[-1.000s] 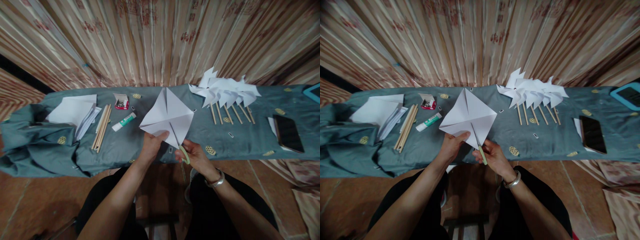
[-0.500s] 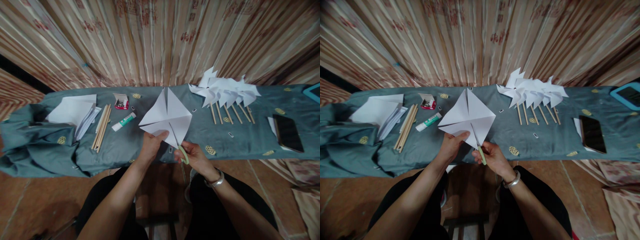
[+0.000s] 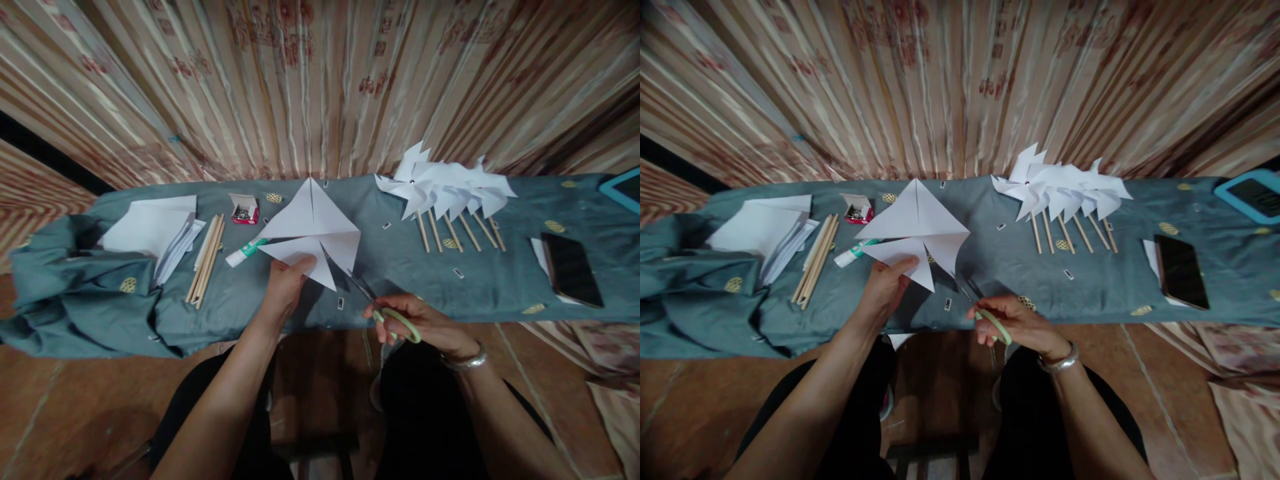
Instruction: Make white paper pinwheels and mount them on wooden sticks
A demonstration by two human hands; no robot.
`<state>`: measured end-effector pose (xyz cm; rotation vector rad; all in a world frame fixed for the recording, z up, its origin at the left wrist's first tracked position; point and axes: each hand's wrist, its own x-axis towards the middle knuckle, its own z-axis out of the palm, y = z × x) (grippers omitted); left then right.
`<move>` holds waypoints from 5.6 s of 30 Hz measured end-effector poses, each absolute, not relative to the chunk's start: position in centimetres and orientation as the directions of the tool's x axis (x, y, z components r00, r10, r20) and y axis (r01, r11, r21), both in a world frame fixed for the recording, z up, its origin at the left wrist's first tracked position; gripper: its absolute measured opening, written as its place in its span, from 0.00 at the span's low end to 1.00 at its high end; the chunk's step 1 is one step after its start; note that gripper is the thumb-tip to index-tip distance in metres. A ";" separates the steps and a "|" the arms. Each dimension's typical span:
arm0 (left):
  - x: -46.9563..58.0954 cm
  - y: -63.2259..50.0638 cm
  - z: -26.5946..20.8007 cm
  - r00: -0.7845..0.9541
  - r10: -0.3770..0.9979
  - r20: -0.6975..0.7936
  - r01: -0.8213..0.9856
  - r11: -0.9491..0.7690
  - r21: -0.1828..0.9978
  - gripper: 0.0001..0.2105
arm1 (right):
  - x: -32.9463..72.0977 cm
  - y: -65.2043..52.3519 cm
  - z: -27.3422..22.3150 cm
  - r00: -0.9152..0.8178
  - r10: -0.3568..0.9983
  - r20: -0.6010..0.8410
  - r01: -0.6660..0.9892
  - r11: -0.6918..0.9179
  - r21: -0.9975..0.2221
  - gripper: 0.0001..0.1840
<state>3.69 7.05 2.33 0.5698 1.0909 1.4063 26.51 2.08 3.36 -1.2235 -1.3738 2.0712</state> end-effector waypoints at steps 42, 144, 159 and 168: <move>3.6 5.1 3.0 0.148 0.915 -0.375 -0.476 0.398 0.784 0.12 | 24.6 7.1 2.2 -0.157 0.928 -0.339 -0.024 -0.347 -0.938 0.24; 4.5 7.0 0.5 -0.315 0.945 -0.086 -0.213 0.018 0.977 0.15 | 20.4 2.1 1.9 -0.483 0.788 -0.382 0.130 -0.367 -0.921 0.26; 4.1 7.0 0.2 -0.302 0.948 -0.100 -0.236 0.027 0.971 0.13 | 20.2 2.2 2.0 -0.465 0.793 -0.393 0.139 -0.373 -0.917 0.26; 4.1 7.1 0.2 -0.301 0.949 -0.092 -0.252 0.014 0.968 0.13 | 20.0 2.2 1.6 -0.429 0.797 -0.427 0.084 -0.435 -0.896 0.24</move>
